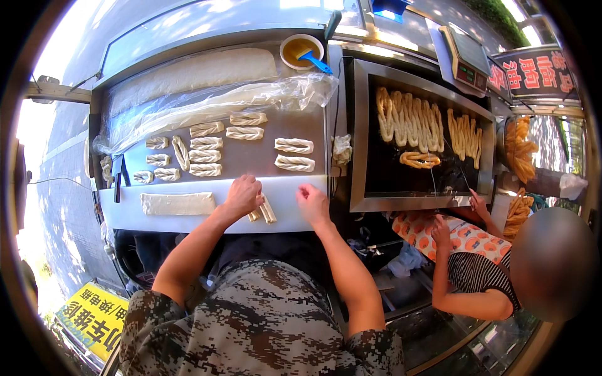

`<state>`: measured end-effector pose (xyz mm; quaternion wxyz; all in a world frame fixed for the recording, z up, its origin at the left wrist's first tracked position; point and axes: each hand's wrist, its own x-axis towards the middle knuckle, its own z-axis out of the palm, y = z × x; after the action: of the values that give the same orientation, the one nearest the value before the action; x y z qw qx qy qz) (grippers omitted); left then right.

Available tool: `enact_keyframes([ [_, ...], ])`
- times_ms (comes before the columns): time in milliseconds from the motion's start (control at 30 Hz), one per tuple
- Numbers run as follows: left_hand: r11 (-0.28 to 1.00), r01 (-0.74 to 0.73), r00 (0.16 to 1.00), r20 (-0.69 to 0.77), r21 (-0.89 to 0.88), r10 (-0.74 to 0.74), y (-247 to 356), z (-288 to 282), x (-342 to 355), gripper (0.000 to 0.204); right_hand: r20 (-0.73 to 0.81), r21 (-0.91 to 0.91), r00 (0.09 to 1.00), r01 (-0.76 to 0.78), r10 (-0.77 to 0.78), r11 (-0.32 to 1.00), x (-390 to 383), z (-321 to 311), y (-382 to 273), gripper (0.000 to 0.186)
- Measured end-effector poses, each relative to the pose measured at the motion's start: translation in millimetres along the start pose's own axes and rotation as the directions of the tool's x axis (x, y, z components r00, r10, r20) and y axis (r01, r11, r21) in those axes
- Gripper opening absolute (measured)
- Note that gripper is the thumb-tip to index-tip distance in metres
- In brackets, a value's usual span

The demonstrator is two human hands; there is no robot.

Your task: The person prepares dough strips by rolling, cutting, and pressing them with a chopstick, then places them into a deep fryer. They repeat this process for multiple pieces while another person manages the frying.

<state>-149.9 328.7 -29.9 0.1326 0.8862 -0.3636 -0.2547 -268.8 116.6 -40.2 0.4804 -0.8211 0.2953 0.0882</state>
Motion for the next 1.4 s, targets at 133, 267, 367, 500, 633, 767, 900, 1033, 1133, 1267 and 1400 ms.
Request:
enact_keyframes([
  [133,0.978,0.038,0.974,0.227,-0.206,0.01,2.0,17.7,-0.6,0.022,0.193,0.013,0.981,-0.001,-0.001,1.0,-38.0,15.3,9.4,0.029],
  [267,0.696,0.244,0.887,0.445,-0.676,0.121,15.5,-21.7,1.1,0.017,0.348,0.208,0.936,-0.032,-0.043,0.978,-47.5,12.3,7.7,0.041],
  [367,0.075,0.433,0.878,0.439,-0.898,0.192,15.8,-19.3,-2.2,0.026,0.473,0.55,0.879,-0.245,-0.057,0.798,-47.9,5.5,-1.1,0.039],
  [500,-0.147,0.305,0.95,0.29,-0.941,0.113,42.9,-34.8,2.4,0.057,0.526,0.749,0.85,-0.483,0.038,0.452,-40.5,-2.1,-1.6,0.024],
  [633,0.175,0.225,0.962,0.247,-0.959,0.116,53.8,-34.1,13.4,0.058,0.432,0.807,0.9,-0.417,0.064,0.418,-32.8,-6.6,-3.2,0.02],
  [767,0.415,0.161,0.944,0.262,-0.896,0.199,44.8,-19.5,17.9,0.049,0.318,0.921,0.944,-0.331,0.091,0.207,-32.5,-10.4,-11.0,0.022],
  [900,0.088,0.227,0.974,0.227,-0.97,-0.005,47.0,-10.8,16.6,0.034,0.141,0.776,0.976,-0.214,0.168,0.593,-29.6,-14.6,-8.0,0.031],
  [1033,0.392,0.168,0.94,0.027,-0.904,-0.34,43.5,12.4,27.0,0.033,-0.048,0.67,0.951,-0.195,0.304,0.716,-21.3,-4.3,1.1,0.04],
  [1133,0.775,-0.1,0.946,-0.301,-0.624,-0.121,65.9,-1.4,32.7,0.044,0.004,0.827,0.934,-0.204,0.358,0.524,-16.6,6.9,-8.4,0.033],
  [1267,0.739,-0.144,0.966,-0.256,-0.658,-0.04,88.6,-23.6,19.9,0.054,0.291,0.947,0.923,-0.315,0.254,0.059,-3.7,-1.7,-19.2,0.038],
  [1400,0.759,0.043,0.956,-0.193,-0.65,-0.219,69.3,0.3,24.6,0.048,0.392,0.863,0.9,-0.432,0.19,0.263,0.3,-9.5,-25.8,0.031],
])
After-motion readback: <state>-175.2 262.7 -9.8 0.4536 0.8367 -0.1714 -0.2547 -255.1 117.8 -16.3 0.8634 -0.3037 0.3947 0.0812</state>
